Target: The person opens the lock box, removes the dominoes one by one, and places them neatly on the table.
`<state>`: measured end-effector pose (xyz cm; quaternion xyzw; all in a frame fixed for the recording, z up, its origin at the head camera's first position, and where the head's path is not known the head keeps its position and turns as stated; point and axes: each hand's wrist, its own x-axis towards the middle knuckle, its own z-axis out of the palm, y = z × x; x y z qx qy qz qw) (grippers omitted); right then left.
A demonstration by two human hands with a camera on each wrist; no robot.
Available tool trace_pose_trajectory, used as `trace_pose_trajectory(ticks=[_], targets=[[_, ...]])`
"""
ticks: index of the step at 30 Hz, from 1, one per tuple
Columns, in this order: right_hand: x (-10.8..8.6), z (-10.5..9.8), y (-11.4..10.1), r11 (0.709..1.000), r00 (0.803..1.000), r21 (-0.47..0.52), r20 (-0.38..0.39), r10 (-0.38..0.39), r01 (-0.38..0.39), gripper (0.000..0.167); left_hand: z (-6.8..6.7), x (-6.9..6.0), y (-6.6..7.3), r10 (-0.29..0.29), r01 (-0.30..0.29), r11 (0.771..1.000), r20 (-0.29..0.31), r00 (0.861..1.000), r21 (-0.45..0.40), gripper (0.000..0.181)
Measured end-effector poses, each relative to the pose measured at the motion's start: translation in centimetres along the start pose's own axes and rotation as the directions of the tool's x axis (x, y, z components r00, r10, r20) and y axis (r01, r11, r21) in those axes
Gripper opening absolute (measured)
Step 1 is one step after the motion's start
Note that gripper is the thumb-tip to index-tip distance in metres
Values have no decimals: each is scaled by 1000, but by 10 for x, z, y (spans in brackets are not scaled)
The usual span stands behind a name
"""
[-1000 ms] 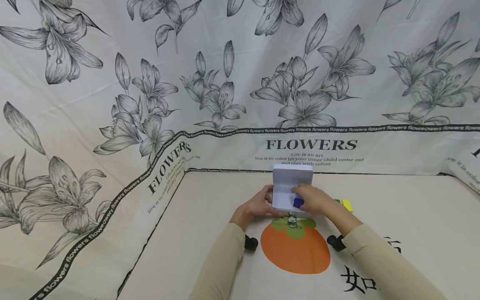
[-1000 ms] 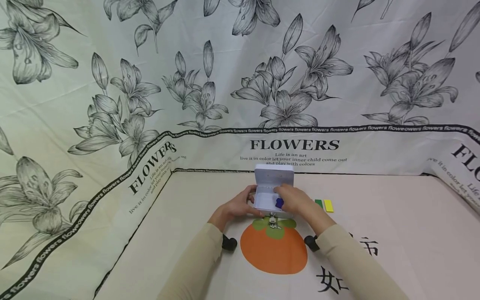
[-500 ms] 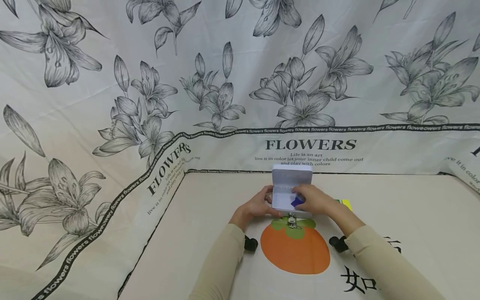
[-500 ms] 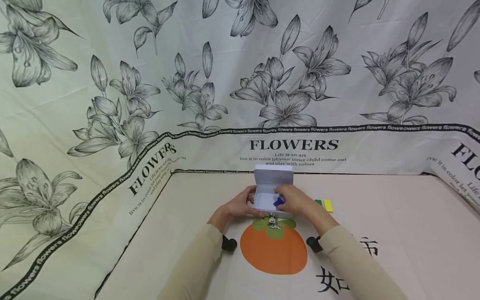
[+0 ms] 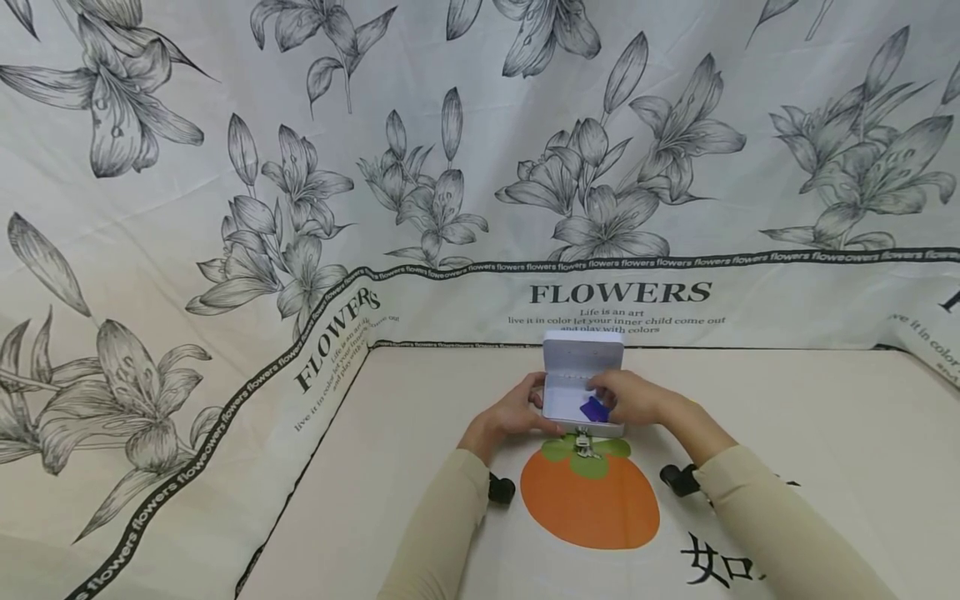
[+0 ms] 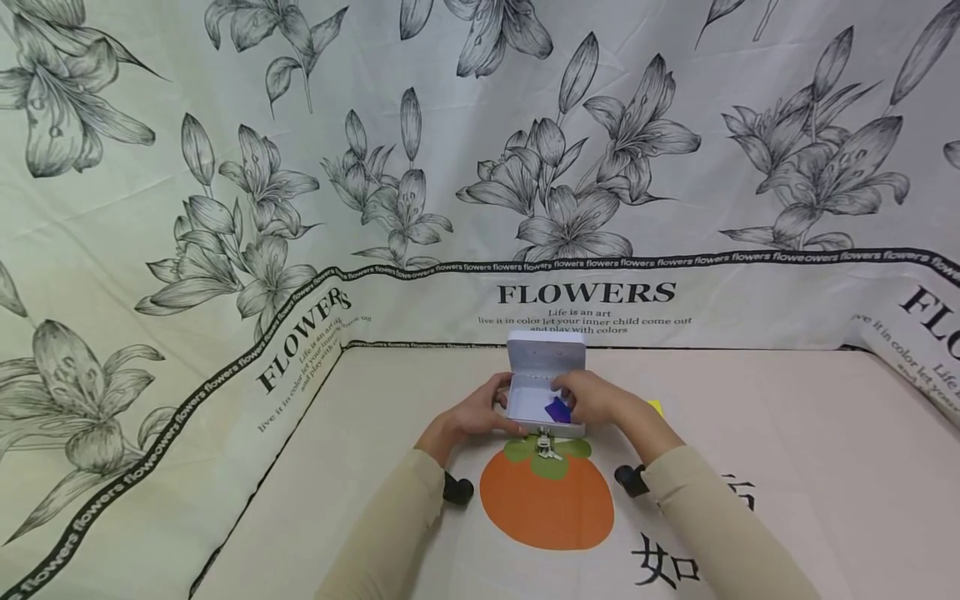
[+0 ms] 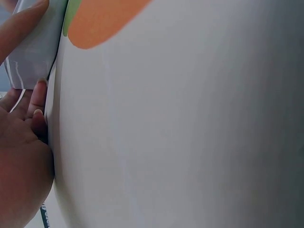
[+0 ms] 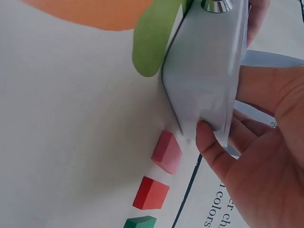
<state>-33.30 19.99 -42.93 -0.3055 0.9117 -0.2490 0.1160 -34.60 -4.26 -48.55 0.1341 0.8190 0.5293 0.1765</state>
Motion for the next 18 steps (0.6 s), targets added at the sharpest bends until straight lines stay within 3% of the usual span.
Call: trace_pose_trajectory(ticks=[10, 18], targets=[[4, 5, 6, 999, 999, -4, -37, -39, 39, 38, 0, 0, -1, 2, -2, 1000, -4, 1000, 5, 98], [4, 6, 8, 999, 998, 5, -45, -49, 49, 37, 0, -1, 0, 1, -1, 1000, -9, 1000, 5, 97]])
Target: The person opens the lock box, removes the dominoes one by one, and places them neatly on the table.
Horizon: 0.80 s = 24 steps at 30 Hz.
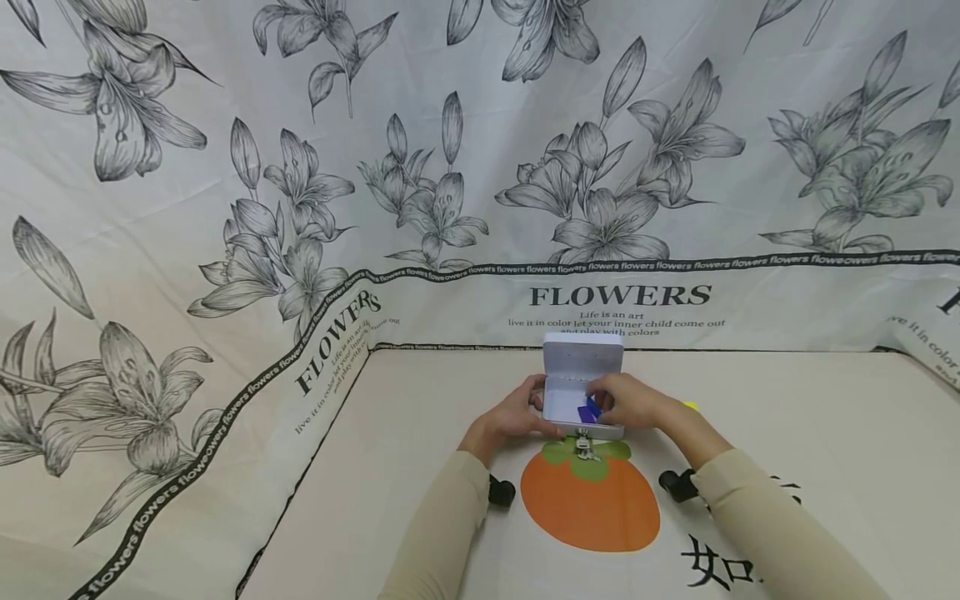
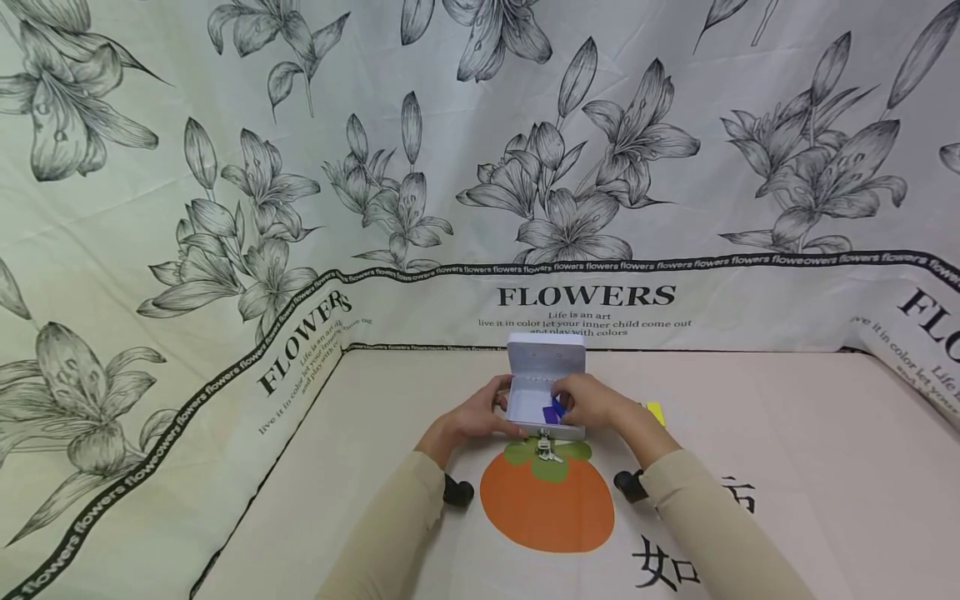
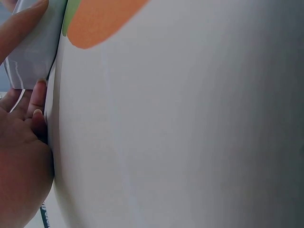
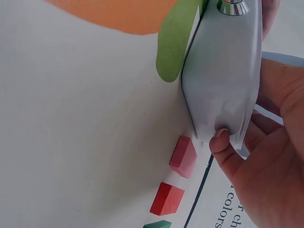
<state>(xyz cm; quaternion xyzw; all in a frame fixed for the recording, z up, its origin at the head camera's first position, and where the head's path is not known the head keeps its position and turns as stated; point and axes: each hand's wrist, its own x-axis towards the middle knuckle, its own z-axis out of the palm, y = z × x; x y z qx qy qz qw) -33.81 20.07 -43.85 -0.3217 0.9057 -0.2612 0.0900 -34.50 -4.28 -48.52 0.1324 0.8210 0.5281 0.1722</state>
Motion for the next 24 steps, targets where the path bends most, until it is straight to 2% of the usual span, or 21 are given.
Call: trace_pose_trajectory(ticks=[6, 14, 24], targets=[[1, 0, 2, 1000, 1000, 21, 9, 10, -11, 42, 0, 1, -1, 10, -10, 1000, 2, 1000, 4, 99], [-1, 2, 3, 999, 999, 29, -12, -29, 30, 37, 0, -1, 0, -3, 3, 1000, 2, 1000, 25, 99], [-2, 5, 1, 998, 999, 63, -32, 13, -11, 39, 2, 7, -6, -17, 17, 999, -5, 1000, 50, 102]])
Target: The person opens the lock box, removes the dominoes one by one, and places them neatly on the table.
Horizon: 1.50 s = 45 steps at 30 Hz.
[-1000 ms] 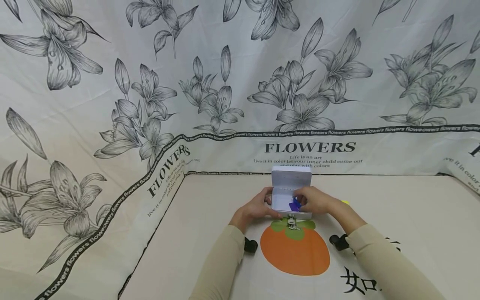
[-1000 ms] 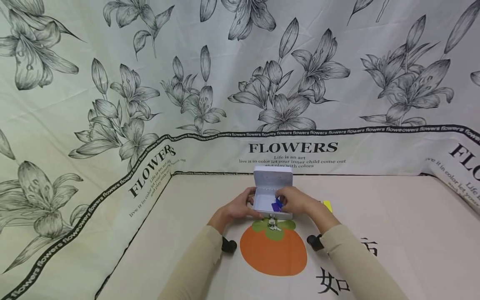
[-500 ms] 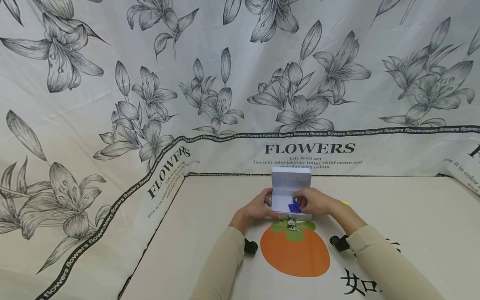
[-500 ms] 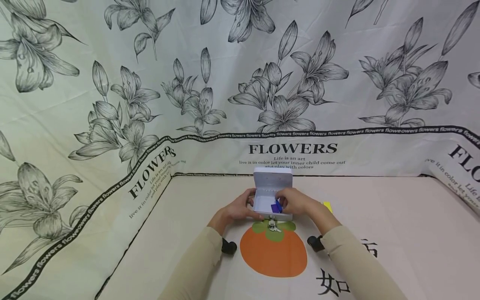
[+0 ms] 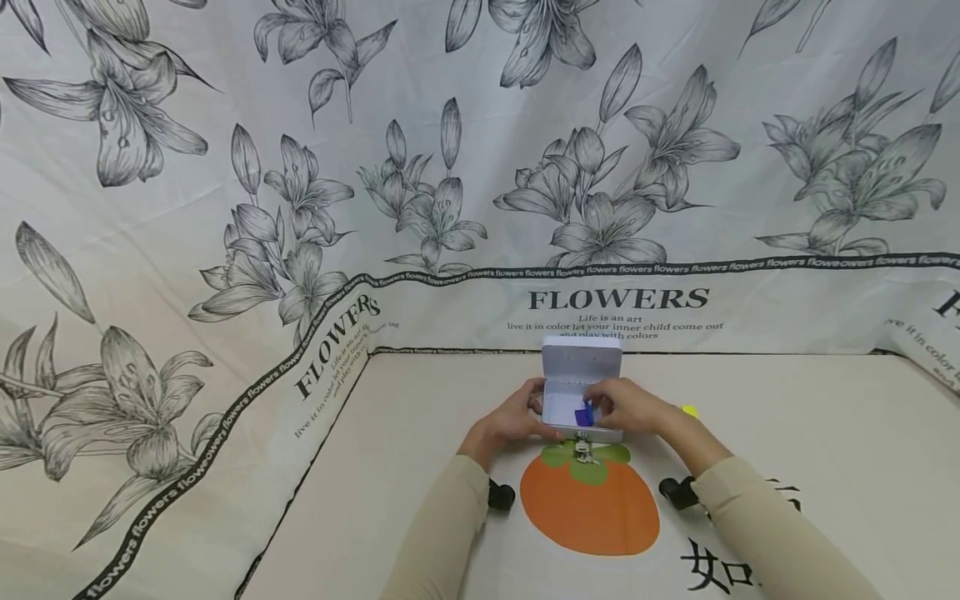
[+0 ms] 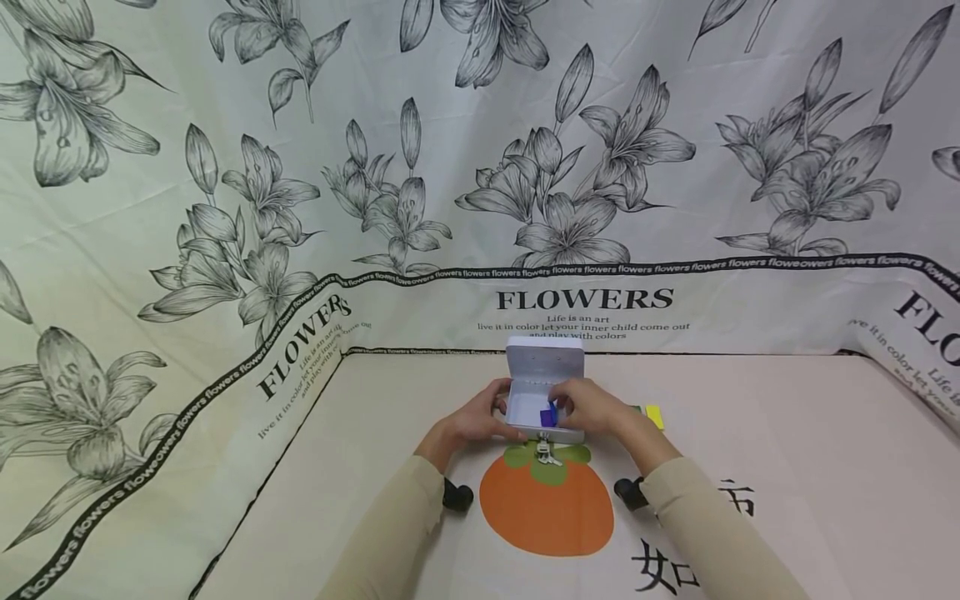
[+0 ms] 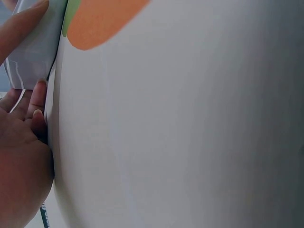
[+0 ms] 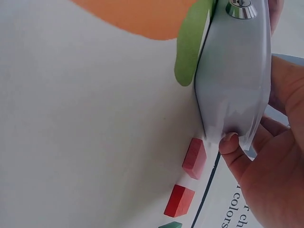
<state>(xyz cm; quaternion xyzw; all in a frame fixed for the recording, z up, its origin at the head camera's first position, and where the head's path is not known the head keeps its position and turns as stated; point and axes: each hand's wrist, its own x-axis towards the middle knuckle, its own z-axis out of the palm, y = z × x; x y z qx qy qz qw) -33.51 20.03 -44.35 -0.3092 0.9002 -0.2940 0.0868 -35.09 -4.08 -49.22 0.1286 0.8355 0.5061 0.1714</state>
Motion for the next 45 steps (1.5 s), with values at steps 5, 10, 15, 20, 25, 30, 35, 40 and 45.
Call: trace_pose_trajectory(ticks=[5, 10, 15, 20, 25, 30, 35, 40, 45], targets=[[1, 2, 1, 1000, 1000, -23, -27, -16, 16, 40, 1, 3, -2, 2, -2, 1000, -8, 1000, -8, 102], [3, 4, 2, 1000, 999, -30, -36, -2, 1, 38, -1, 1, -1, -9, 9, 1000, 1, 1000, -1, 102], [3, 4, 2, 1000, 999, -27, -43, 0, -1, 38, -2, -3, 3, -2, 2, 1000, 19, 1000, 11, 101], [1, 5, 4, 1000, 999, -24, -51, 4, -5, 42, -1, -1, 1, -8, 8, 1000, 5, 1000, -1, 101], [0, 5, 6, 1000, 998, 1, -55, 18, -18, 45, -2, -5, 2, 34, -34, 999, 6, 999, -31, 99], [-1, 4, 7, 1000, 997, 15, -72, 7, -6, 44, -3, -6, 3, 47, -47, 999, 13, 999, -23, 98], [-1, 4, 8, 999, 995, 11, -95, -31, 32, 46, -2, -6, 4, 58, -58, 998, 25, 998, -14, 97], [-4, -1, 6, 999, 992, 16, -118, -34, 36, 49, -2, -6, 5, 48, -48, 999, 24, 999, -6, 98], [-8, -5, 4, 1000, 991, 3, -136, -13, 13, 50, -2, -5, 4, 43, -43, 999, 17, 999, 2, 99]])
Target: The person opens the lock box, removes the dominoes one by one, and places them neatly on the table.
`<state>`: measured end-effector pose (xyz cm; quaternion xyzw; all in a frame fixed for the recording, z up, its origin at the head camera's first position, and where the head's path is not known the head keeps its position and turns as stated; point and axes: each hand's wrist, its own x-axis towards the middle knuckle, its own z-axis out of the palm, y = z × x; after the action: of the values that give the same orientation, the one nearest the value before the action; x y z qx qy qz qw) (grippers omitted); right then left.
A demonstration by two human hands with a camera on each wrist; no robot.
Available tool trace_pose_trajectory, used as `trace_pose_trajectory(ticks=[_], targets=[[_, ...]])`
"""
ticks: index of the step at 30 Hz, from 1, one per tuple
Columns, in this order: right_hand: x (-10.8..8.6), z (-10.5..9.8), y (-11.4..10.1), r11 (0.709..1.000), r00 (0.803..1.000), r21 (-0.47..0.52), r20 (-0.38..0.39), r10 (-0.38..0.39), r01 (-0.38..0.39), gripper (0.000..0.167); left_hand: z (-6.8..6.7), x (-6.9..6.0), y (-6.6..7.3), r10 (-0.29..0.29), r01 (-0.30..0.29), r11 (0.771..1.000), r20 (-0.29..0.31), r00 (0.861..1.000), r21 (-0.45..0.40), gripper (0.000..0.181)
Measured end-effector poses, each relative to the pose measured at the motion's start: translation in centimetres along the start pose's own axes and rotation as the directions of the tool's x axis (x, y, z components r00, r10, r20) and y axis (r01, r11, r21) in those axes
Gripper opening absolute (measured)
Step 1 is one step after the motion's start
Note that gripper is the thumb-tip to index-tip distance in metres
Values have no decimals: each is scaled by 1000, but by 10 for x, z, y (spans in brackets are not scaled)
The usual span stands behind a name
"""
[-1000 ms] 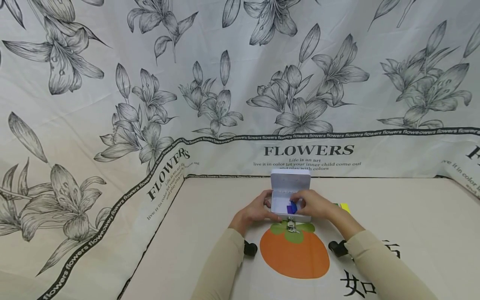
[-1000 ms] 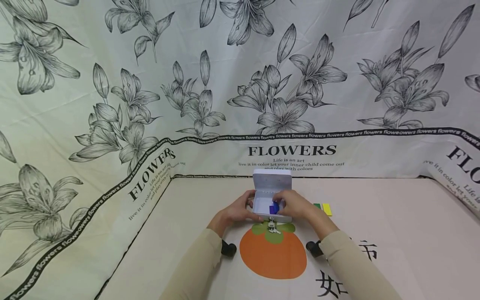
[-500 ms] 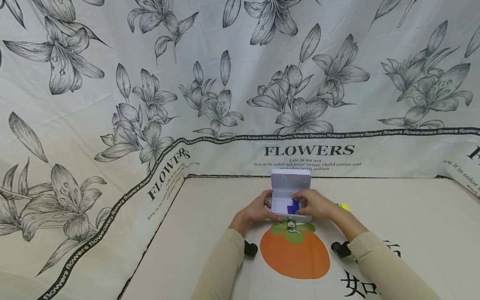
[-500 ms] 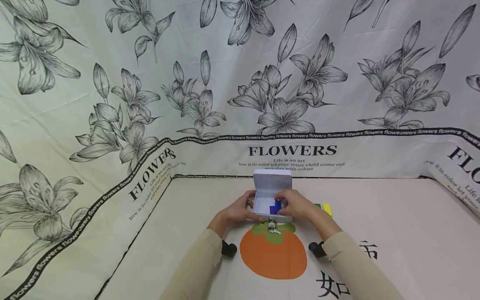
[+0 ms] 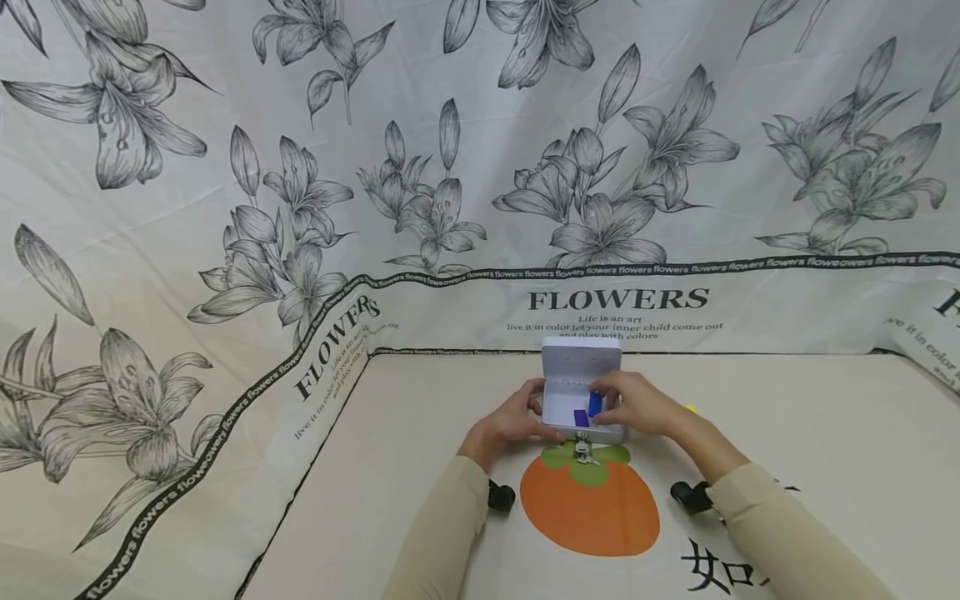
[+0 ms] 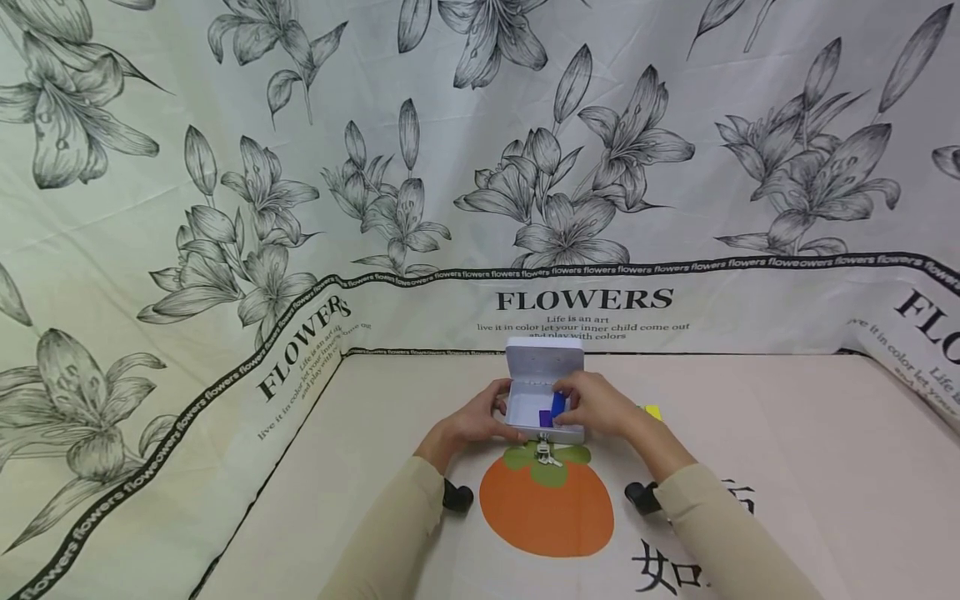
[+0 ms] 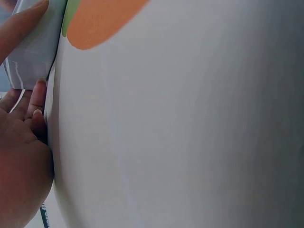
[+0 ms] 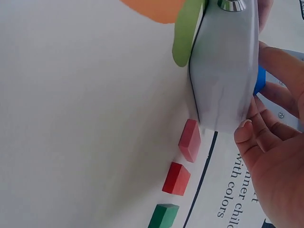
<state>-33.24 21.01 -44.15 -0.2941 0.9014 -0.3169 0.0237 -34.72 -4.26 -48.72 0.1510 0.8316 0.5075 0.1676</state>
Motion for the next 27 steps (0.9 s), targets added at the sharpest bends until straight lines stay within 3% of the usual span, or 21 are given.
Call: trace_pose_trajectory(ticks=[11, 18, 27], targets=[[-12, -12, -2, 997, 997, 26, -28, 71, -70, 43, 0, -1, -1, -2, 2, 1000, -4, 1000, -3, 100], [-22, -23, -4, 999, 997, -12, -68, 37, -38, 45, 0, 0, -1, 18, -18, 1000, -12, 1000, 0, 101], [-39, -38, -2, 996, 994, -50, -84, 72, -76, 45, 0, 0, -1, 32, -32, 999, -11, 999, -12, 102]])
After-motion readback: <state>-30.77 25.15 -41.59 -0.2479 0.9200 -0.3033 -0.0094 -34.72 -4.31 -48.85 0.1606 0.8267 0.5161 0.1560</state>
